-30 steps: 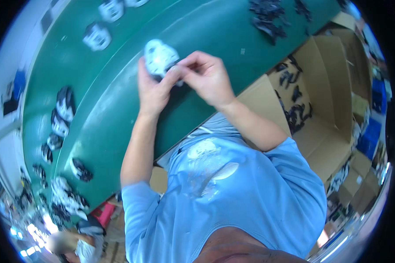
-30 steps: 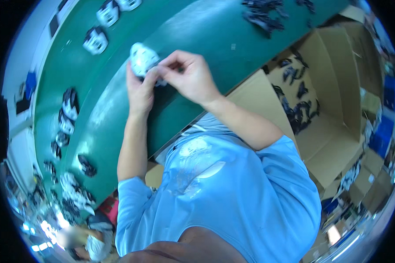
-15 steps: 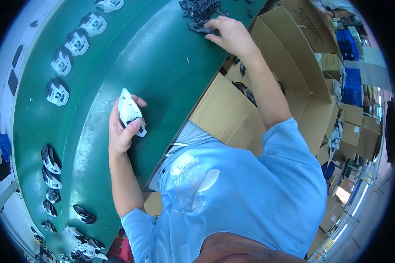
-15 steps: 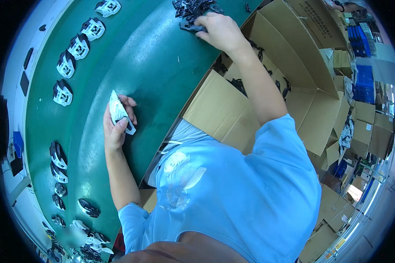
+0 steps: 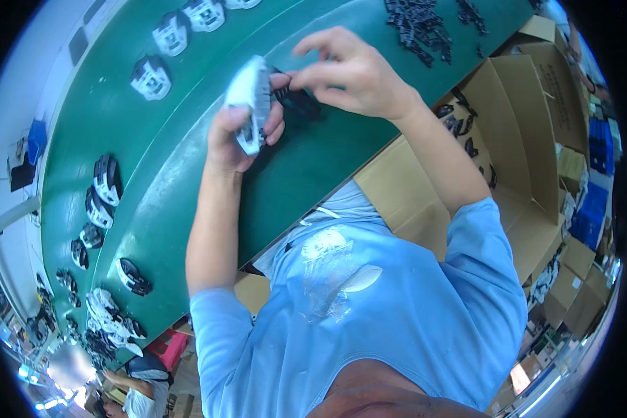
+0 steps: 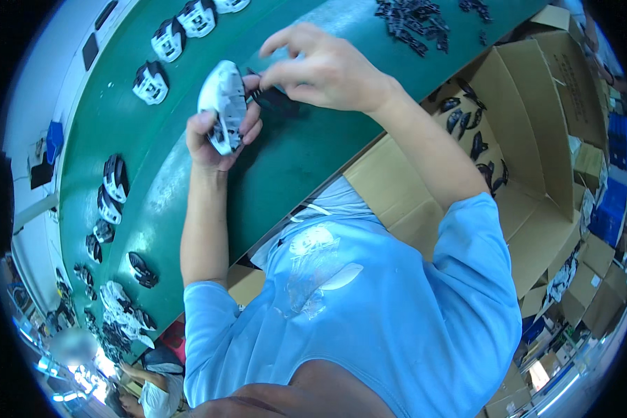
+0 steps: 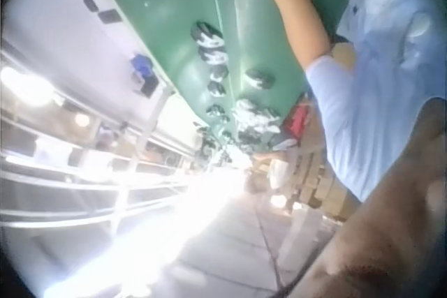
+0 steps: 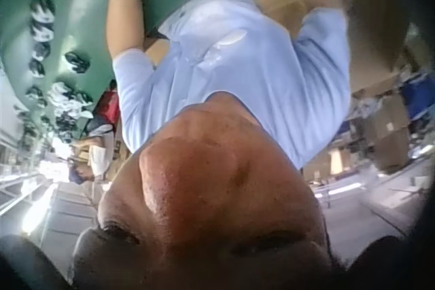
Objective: The recorder is assembling computer mice on an industrial production line by attaching side panels to the main mouse bodies.
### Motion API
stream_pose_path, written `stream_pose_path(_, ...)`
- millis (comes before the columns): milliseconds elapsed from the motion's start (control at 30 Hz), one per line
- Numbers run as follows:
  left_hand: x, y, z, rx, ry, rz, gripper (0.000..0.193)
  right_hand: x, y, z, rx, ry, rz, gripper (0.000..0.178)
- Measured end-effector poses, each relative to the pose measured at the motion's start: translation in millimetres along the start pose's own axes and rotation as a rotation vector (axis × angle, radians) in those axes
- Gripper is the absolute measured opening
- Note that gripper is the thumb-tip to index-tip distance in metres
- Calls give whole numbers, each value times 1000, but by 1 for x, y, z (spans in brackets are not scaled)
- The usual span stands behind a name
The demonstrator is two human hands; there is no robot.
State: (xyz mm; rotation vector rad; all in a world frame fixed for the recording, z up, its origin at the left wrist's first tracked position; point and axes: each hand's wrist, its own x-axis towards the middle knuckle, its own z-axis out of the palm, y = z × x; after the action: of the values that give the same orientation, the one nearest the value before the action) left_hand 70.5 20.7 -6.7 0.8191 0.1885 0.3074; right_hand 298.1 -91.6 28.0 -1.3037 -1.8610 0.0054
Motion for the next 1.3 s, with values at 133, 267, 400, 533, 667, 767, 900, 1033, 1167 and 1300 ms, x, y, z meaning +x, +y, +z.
stream_pose_path(133, -7, -13, 13, -354, 119, 238, 87, -16, -19, 24, -7, 115, 241, 24)
stream_pose_path(267, -12, -16, 19, -547, 136, 207, 85, -17, -22, 33, -114, 30, 173, 26)
stream_pose_path(400, -17, -27, 15, 17, 503, 260, 48, -19, -25, 26, 98, 99, 355, 29)
stream_pose_path(533, -11, -37, 32, 104, 683, 412, 43, -10, -57, 36, 260, 193, 434, 36)
stream_pose_path(667, -6, -44, 32, 140, 701, 498, 53, -10, -62, 54, 365, 268, 482, 32)
stream_pose_path(767, -4, -46, 38, 192, 710, 536, 55, -11, -62, 55, 371, 270, 521, 30)
stream_pose_path(900, -3, -49, 39, 283, 741, 565, 58, -14, -54, 57, 343, 240, 446, 29)
stream_pose_path(1033, -4, -54, 34, 433, 786, 594, 63, -16, -57, 59, 339, 205, 487, 29)
stream_pose_path(1167, -8, -55, 35, 573, 776, 576, 57, -21, -49, 58, 323, 191, 464, 30)
stream_pose_path(1300, -7, -57, 39, 674, 831, 577, 52, -26, -55, 56, 349, 148, 560, 32)
